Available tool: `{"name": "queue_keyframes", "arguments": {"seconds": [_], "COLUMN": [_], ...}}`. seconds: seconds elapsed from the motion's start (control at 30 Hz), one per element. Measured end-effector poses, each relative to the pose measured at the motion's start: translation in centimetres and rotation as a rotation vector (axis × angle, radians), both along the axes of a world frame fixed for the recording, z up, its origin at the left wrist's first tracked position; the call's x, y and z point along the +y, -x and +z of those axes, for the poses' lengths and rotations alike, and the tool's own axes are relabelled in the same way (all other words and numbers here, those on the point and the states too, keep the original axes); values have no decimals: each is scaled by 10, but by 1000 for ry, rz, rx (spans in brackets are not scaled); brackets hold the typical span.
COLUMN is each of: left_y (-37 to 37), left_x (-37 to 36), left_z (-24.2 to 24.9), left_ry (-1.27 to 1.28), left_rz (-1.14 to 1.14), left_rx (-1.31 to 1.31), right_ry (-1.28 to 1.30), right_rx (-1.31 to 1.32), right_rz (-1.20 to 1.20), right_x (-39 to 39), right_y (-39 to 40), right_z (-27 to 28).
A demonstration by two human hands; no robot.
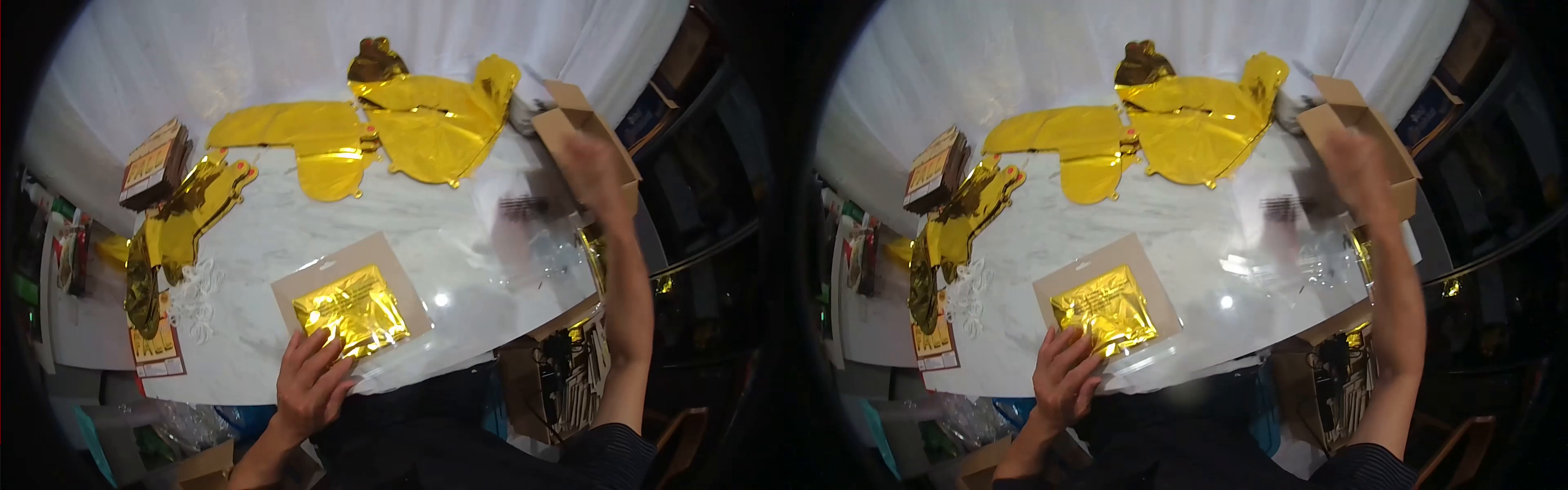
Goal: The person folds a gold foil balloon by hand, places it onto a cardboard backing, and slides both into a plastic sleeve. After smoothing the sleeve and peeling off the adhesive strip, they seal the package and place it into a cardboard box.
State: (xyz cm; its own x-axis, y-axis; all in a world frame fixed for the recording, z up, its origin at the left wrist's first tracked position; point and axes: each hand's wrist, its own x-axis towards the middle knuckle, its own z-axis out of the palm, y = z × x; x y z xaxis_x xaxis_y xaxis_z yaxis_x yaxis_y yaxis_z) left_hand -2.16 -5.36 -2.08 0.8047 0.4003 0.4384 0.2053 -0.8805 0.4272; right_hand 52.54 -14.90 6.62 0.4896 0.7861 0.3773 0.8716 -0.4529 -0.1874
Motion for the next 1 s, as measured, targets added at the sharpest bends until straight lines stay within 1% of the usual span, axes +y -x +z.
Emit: {"name": "queue_keyframes", "arguments": {"seconds": [0.03,0.07,0.1,0.13,0.2,0.27,0.3,0.37,0.4,0.47,0.5,0.53,0.6,0.63,0.67,0.7,0.73,0.77,0.8,0.83,0.87,0.93,0.97,1.0], "left_y": [-3,-3,0,2,2,4,3,0,1,1,1,3,8,9,11,14,16,17,18,20,21,24,26,27], "left_x": [1,2,3,2,4,2,2,1,1,1,0,0,1,2,4,5,6,6,7,9,12,21,28,35], "left_z": [4,4,-1,-3,-4,-10,-9,-7,-7,-7,-5,-6,-10,-9,-9,-9,-9,-7,-7,-7,-7,0,1,3], "left_ry": [-5,6,13,20,12,9,14,-36,-33,-22,11,13,69,128,126,183,240,337,339,456,574,559,430,299], "left_rz": [-1,32,17,5,9,-7,16,-3,9,3,3,10,14,31,38,123,208,283,284,348,410,418,403,385], "left_rx": [10,36,-4,-48,-117,-126,-118,-91,-85,-114,-133,-132,-213,-269,-269,-302,-336,-345,-345,-367,-388,-357,-334,-313], "right_ry": [-176,-241,67,165,245,88,93,412,416,249,7,11,322,322,318,313,312,216,118,291,293,261,-11,-10], "right_rx": [17,-205,-147,-186,-124,-76,-70,-72,-69,64,386,387,-181,-182,-154,-125,-127,-298,-467,-385,-387,-541,-611,-613], "right_rz": [94,-35,-273,-338,-185,38,61,-63,-50,-103,-98,-91,4,12,-118,-250,-245,-206,-166,-341,-342,-515,-251,-256], "right_x": [-1,-6,-6,-15,-39,-43,-42,-44,-45,-49,-49,-51,-55,-52,-46,-45,-52,-62,-69,-59,-63,-79,-97,-98], "right_y": [-17,-66,-67,-112,-220,-243,-252,-265,-270,-280,-281,-283,-279,-265,-240,-225,-228,-231,-234,-183,-183,-193,-198,-188], "right_z": [16,6,27,15,-35,-58,-62,-62,-66,-74,-78,-79,-70,-62,-52,-42,-39,-36,-29,0,10,20,17,21]}}
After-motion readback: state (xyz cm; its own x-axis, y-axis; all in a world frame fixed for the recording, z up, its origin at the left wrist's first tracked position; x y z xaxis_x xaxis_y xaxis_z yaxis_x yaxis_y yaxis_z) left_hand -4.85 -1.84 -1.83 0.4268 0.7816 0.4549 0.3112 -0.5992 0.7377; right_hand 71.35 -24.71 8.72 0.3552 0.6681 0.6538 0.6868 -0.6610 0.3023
